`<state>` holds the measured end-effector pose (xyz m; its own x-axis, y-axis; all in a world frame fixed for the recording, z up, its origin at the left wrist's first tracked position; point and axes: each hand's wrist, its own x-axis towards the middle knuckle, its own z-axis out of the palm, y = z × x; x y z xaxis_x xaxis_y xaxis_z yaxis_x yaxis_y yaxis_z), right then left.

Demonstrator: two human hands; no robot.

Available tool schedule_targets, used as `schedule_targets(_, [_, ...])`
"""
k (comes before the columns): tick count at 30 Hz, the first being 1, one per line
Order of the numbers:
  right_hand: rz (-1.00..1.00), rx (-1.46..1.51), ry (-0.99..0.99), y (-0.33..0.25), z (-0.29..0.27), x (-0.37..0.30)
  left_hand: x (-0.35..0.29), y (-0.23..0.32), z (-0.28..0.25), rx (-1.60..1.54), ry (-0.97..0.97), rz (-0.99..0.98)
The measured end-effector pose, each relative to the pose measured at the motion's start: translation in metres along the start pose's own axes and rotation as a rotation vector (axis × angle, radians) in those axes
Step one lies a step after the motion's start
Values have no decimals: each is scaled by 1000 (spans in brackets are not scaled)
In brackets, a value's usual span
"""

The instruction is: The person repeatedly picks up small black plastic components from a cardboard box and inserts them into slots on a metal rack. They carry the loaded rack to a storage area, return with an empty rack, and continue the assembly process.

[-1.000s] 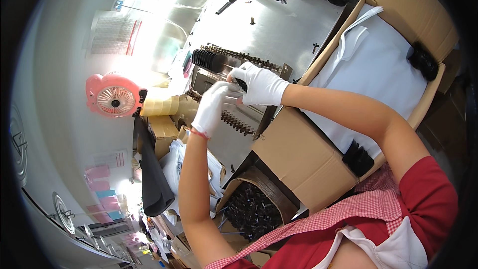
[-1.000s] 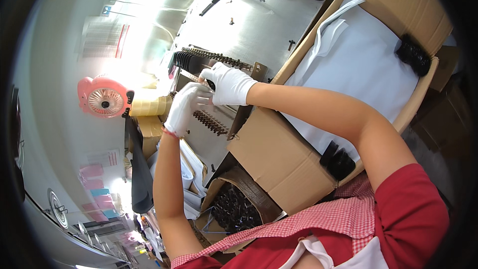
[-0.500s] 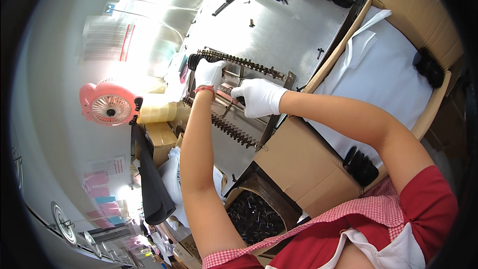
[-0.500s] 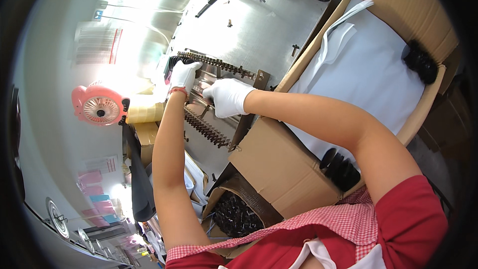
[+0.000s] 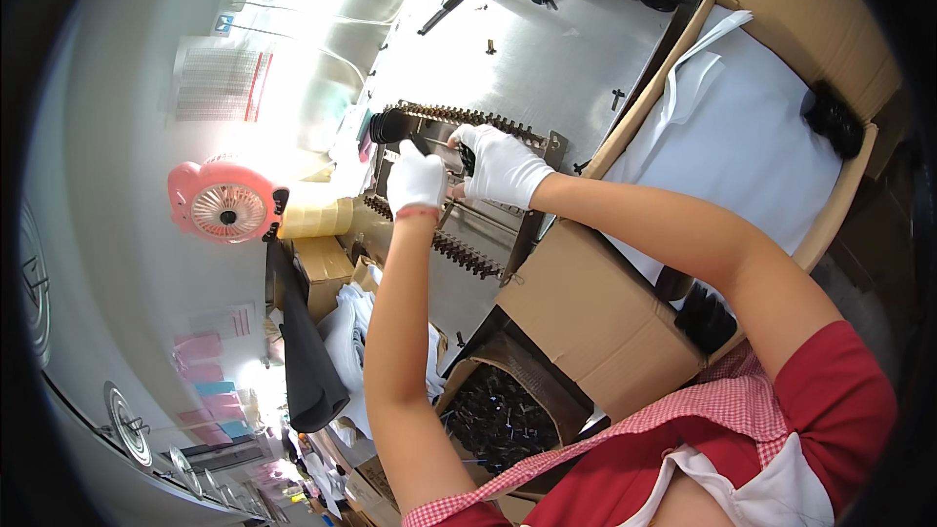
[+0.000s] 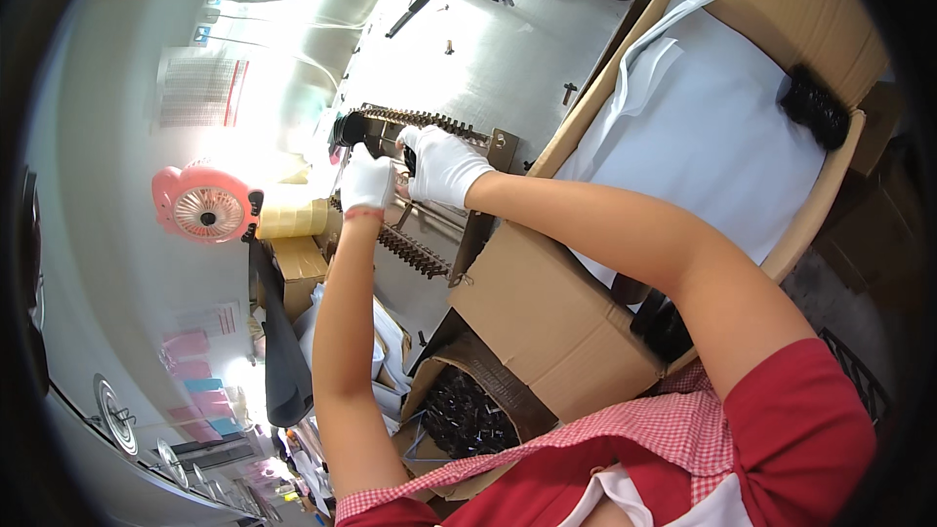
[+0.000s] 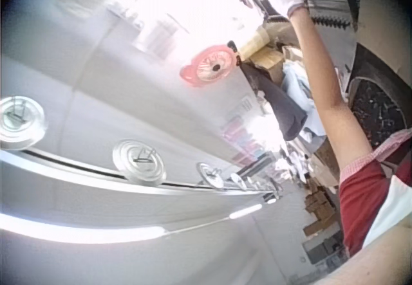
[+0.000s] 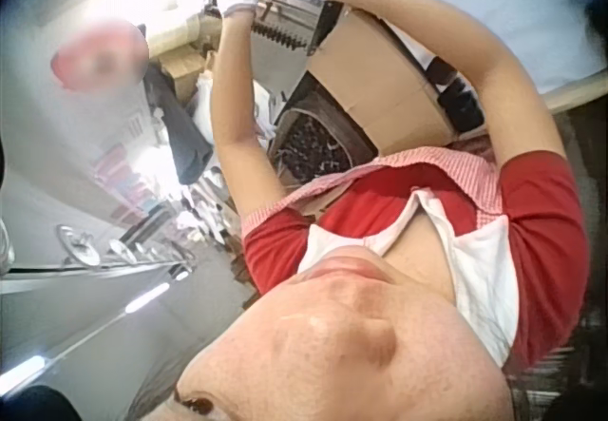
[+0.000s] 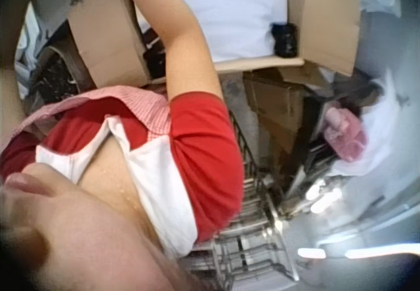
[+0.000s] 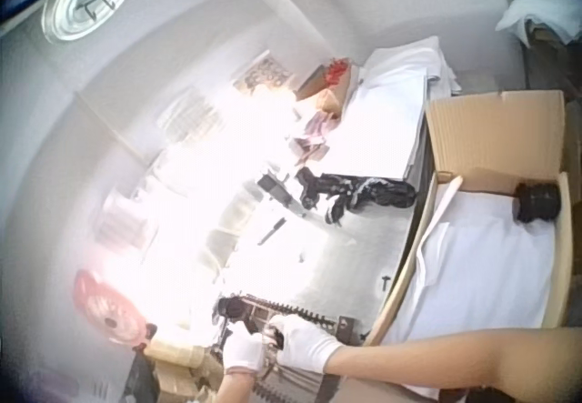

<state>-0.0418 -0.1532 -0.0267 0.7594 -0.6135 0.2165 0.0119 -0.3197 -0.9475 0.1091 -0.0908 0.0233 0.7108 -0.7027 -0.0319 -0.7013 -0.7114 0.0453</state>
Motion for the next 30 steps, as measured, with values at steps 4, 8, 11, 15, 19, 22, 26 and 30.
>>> schedule_targets(4, [-198, 68, -16, 19, -2, 5, -57, 26, -3, -809, -377, -55])
schedule_targets(8, [-118, -105, -111, -1, -10, -8, 2, -53, -8, -614, -610, 372])
schedule_targets(11, [64, -174, -263, 2, -7, 0, 38, -53, -28, -381, -183, 33])
schedule_targets(15, [2, -132, -424, -7, -8, 3, 99, -102, 3, -12, 498, 495])
schedule_targets(19, [81, -81, -507, -4, -16, 9, 112, -57, -2, 173, 284, 242])
schedule_targets(22, [-64, -132, -396, 10, -14, 6, 104, -11, -17, -372, -138, -46])
schedule_targets(26, [-100, -145, -370, 9, -11, 3, 94, 10, -18, 265, -70, 201])
schedule_targets(30, [-115, -116, -330, 3, -8, -3, 121, -16, 5, 562, 208, 62])
